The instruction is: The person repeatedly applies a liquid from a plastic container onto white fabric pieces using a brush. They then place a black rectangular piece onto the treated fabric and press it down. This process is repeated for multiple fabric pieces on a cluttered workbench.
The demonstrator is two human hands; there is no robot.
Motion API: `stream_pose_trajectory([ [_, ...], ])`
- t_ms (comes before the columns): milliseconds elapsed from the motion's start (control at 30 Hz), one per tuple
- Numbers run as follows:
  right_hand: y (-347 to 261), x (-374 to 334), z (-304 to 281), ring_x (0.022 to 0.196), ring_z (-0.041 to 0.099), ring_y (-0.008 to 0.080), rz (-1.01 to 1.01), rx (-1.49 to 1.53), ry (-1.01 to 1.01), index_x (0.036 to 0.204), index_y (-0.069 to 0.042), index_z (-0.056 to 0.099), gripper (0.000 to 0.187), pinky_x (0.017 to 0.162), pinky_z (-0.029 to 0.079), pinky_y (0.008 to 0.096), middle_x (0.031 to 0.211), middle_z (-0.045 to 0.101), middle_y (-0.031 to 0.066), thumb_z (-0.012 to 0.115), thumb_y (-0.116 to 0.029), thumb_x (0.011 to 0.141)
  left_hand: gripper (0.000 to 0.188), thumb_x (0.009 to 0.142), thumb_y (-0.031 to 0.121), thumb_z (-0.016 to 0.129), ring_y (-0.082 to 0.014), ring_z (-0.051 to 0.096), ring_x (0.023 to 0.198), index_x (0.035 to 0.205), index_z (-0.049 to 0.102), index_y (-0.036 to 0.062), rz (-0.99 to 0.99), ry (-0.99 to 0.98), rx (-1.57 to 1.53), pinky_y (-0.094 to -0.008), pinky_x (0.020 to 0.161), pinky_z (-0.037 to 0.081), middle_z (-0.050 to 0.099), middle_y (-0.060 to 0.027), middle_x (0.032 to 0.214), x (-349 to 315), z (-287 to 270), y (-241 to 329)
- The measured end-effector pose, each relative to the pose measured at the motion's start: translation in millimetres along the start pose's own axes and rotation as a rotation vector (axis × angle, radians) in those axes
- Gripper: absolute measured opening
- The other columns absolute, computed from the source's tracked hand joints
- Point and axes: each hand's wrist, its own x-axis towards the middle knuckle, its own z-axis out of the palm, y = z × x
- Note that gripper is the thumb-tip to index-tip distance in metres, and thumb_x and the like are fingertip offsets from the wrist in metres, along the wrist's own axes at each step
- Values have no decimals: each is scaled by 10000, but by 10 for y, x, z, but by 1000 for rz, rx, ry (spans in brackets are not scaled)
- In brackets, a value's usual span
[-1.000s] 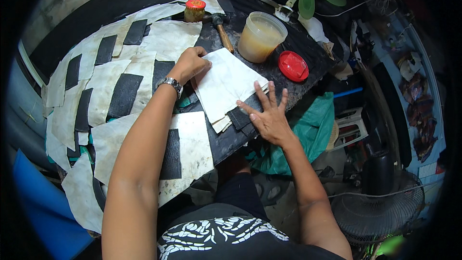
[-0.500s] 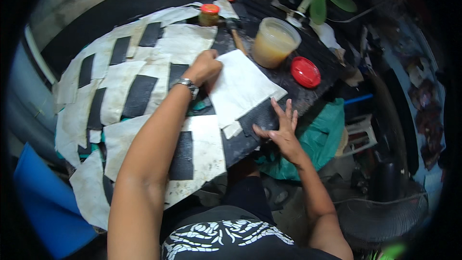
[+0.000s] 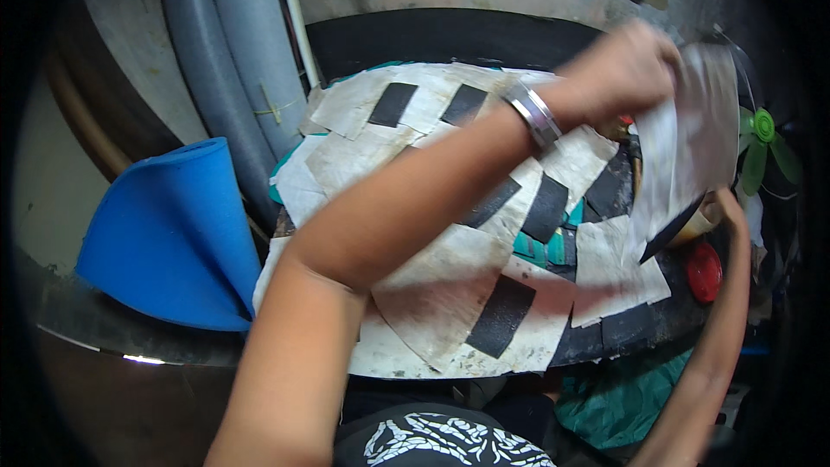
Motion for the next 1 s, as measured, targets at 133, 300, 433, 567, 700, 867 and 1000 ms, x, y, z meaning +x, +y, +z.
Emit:
stream_pose_trajectory([
  [133,-253,-371,-146,766,567,153,-92,108,185,838,-52,605,544,815,435,330,789,639,85,414,-538,989,420,869,72,673,-209,627,1056,1251,554,-55,-228,-53,-903,-301,901,525,624,-145,1205,-351,-1646,-155],
  [300,-395,-1341,15,923,587,160,-51,-58,251,946,-29,638,580,940,398,333,891,635,67,352,-527,1020,424,900,16,578,-271,634,1081,1279,460,-131,-499,288,-404,-355,944,525,605,-207,1212,-830,-3066,-143],
  [433,-275,-1980,128,1180,519,201,-134,-127,201,1076,20,634,578,1152,230,396,1018,642,96,318,-464,1044,330,979,143,554,-140,694,913,1254,545,-40,-691,340,27,-266,815,586,687,-96,1071,-1363,-3398,-154],
  [567,-177,-2431,212,1263,465,232,44,-111,210,1293,7,526,627,1147,199,404,1145,640,136,322,-519,1020,361,981,144,555,-127,695,906,1293,520,-35,-807,246,24,-252,801,590,685,-80,1080,-1696,-3453,-213],
  [700,-291,-2679,353,1282,461,218,-35,-109,139,1217,-9,614,622,1125,257,356,1245,607,127,271,-494,1032,361,978,142,558,-137,655,993,1302,523,-14,-825,250,128,-292,871,552,649,-77,1145,-1915,-3590,-274],
  [867,-580,-2888,904,1311,424,217,-281,-240,303,1202,-39,659,550,1136,239,360,1383,502,143,274,-390,1025,495,947,228,593,-197,569,1161,1370,468,3,-812,238,-11,-317,994,465,572,-131,1288,-2490,-4232,-374],
  [1000,-627,-3098,1443,1384,311,296,-247,53,378,1116,-75,714,666,1172,155,405,1400,460,153,124,-375,1033,582,943,278,607,-198,491,1257,1403,424,-29,-938,214,94,-322,1041,406,503,-137,1384,-3149,-4619,-953],
])
